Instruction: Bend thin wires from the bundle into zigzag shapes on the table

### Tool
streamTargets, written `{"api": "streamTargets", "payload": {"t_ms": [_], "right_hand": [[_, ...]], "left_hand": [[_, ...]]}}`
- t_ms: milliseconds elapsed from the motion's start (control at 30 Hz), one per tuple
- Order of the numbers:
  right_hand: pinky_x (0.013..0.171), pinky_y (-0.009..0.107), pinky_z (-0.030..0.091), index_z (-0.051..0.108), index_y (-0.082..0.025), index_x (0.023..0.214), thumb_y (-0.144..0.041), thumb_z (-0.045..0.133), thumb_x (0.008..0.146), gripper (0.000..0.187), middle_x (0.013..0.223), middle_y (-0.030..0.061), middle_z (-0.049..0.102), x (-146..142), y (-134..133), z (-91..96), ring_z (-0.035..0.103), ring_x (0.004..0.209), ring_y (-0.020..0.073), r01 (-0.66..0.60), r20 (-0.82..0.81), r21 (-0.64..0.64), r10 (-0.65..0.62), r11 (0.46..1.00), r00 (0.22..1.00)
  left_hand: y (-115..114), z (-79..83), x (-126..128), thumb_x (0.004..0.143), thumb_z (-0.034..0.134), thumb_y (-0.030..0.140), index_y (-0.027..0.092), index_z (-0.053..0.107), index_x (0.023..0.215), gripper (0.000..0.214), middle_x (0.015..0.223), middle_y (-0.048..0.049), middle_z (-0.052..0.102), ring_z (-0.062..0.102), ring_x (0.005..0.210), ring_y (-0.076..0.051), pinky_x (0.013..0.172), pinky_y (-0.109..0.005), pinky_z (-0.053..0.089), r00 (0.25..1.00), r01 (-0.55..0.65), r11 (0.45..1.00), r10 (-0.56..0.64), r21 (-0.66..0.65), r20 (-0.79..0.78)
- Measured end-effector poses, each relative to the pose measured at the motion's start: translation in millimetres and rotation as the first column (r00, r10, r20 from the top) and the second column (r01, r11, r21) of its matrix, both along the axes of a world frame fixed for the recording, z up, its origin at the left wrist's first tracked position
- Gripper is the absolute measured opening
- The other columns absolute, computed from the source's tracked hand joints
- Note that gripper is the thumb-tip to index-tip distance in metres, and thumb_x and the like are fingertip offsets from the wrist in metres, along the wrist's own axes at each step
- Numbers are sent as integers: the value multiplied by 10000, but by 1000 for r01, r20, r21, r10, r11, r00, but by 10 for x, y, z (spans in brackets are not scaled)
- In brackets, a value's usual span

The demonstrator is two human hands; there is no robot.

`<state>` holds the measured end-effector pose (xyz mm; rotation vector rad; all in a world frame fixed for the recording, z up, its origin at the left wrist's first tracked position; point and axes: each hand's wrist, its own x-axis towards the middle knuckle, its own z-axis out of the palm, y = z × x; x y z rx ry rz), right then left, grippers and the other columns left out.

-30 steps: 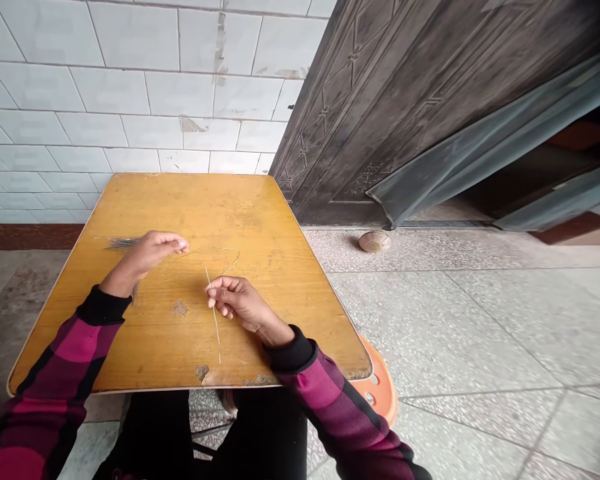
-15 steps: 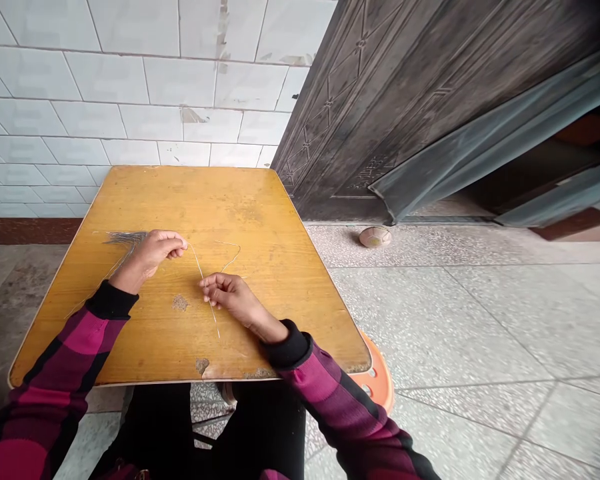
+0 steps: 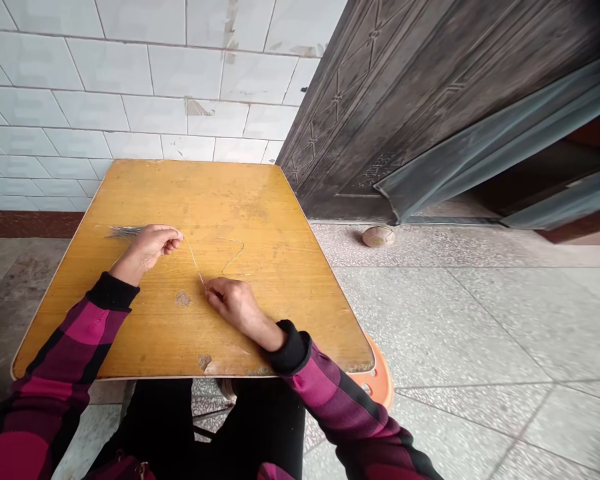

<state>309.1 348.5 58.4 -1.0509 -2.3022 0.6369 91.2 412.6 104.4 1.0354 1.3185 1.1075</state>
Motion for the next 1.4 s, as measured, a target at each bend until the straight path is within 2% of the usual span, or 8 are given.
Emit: {"api": "streamTargets", "payload": {"t_ms": [267,433,567,700,933,1100,1233,1400], "right_hand": [[548,269,255,628,-147,839,-171,513,893,129,745,32,619,-14,-65,8,498,612,118,-101,299,170,47,980,953],[550,285,277,600,-140,795,-176,482,933,185,746,38,597,-30,-116,44,500,654,129,-232,415,246,114,941,903],[555,295,299,608,-144,836,-146,482,935,160,800,44,598,-34,-155,80,509,712,151,-331,509,269,158,904,846],[556,311,301,619,-136,877,-141,465,938,166,847,70,592,-37,-193,108,503,763,179,-394,576,305,161,867,801],[604,343,303,631,-122,822,-118,394,960,275,820,74,570,-69,-204,108,460,749,185,-429,539,448,146,784,830],[658,353,299,631,-122,769,-93,406,952,291,797,66,570,-100,-179,83,446,749,177,-423,494,484,160,766,854],[691,350,303,641,-118,819,-102,416,955,264,801,66,575,-97,-153,63,451,757,174,-431,490,467,180,772,853],[728,334,324,642,-132,916,-136,440,960,207,840,67,587,-33,-122,67,473,781,174,-419,459,403,216,814,862]], "left_hand": [[-7,-69,71,575,641,224,115,617,539,117,507,-2,541,446,476,-71,470,-216,283,996,31,999,-33,-35,-77],[-31,-98,175,608,600,223,125,598,529,126,517,-5,549,444,482,-73,487,-220,294,985,80,995,-88,-54,-151],[-57,-120,299,615,559,174,137,558,487,133,482,8,515,423,475,-71,493,-220,292,970,157,986,-166,-63,-179],[-71,-146,407,634,528,158,134,567,495,147,491,1,532,432,476,-72,498,-219,299,963,165,981,-184,-104,-198],[-82,-174,536,636,522,168,141,561,495,149,496,6,533,436,483,-75,506,-225,312,963,162,983,-175,-82,-205],[-114,-165,614,626,524,178,145,538,468,162,489,10,523,438,491,-78,518,-231,323,962,179,981,-189,-69,-196],[-105,-145,589,628,531,169,145,533,462,168,477,14,509,423,486,-75,513,-231,318,947,251,965,-262,-82,-184],[-45,-111,464,662,591,191,121,596,560,123,574,-20,587,477,516,-78,544,-230,364,916,361,907,-388,-217,-99]]}}
